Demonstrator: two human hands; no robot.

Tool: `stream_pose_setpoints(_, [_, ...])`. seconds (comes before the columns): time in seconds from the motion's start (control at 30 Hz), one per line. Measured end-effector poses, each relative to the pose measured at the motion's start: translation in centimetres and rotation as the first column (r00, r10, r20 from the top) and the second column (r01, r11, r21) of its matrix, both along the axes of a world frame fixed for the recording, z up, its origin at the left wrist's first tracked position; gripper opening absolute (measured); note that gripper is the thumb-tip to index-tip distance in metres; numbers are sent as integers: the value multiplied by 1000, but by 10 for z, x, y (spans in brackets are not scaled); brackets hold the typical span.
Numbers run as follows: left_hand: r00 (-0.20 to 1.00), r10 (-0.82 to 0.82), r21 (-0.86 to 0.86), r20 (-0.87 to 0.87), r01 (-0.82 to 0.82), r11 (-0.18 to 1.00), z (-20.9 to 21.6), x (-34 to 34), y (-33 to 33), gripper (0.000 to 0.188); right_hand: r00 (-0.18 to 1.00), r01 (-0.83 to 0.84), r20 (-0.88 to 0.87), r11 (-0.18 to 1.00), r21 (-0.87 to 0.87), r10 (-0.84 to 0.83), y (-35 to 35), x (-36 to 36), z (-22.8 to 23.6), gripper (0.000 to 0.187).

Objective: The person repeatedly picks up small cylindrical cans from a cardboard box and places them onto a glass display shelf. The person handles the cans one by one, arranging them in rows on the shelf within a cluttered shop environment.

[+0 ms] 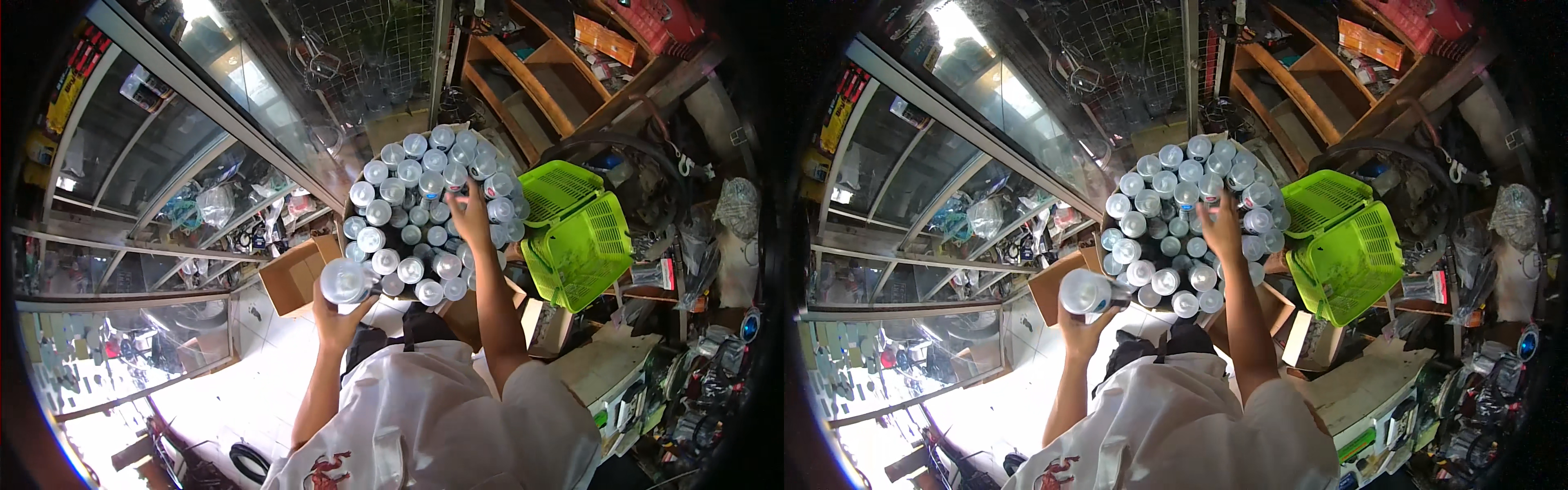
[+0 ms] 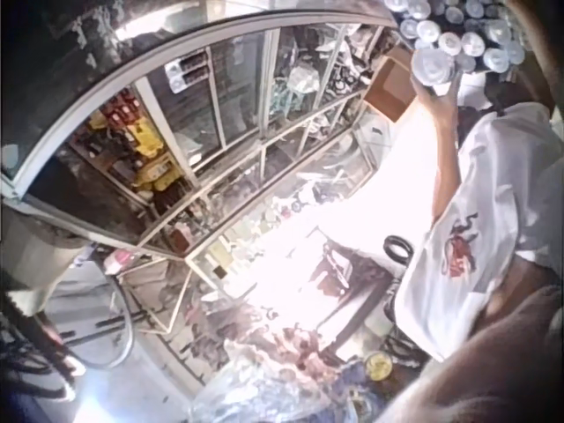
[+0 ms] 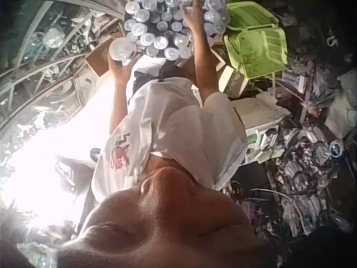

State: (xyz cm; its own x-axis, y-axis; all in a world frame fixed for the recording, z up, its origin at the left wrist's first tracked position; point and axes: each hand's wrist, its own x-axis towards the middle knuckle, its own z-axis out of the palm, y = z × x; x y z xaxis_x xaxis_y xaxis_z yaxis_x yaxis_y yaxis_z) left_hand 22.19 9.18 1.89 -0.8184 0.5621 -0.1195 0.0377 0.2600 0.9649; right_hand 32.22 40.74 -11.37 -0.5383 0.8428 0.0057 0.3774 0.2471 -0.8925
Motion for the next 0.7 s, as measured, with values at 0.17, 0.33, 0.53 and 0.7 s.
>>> stream_pose_setpoints(0.17, [979,-203,-69,-27,201,977,-42,-12,56,85,862,-495,-232,846,-197,450,-77,28,132,96])
stream_pose_setpoints(0.33, [901,-417,1,-120,420,908,-71,-28,113,89,898,-433,-71,900,47,435,-74,9,131,90])
stream_pose_setpoints(0.53, [849,-318,-100,-422,305,947,-59,-30,115,101,929,-362,71,932,-23,363,-33,-27,57,78])
stream_pose_setpoints(0.7, [896,-258,-140,-362,222,965,-43,-42,41,60,897,-427,239,868,254,372,-24,-59,-8,75])
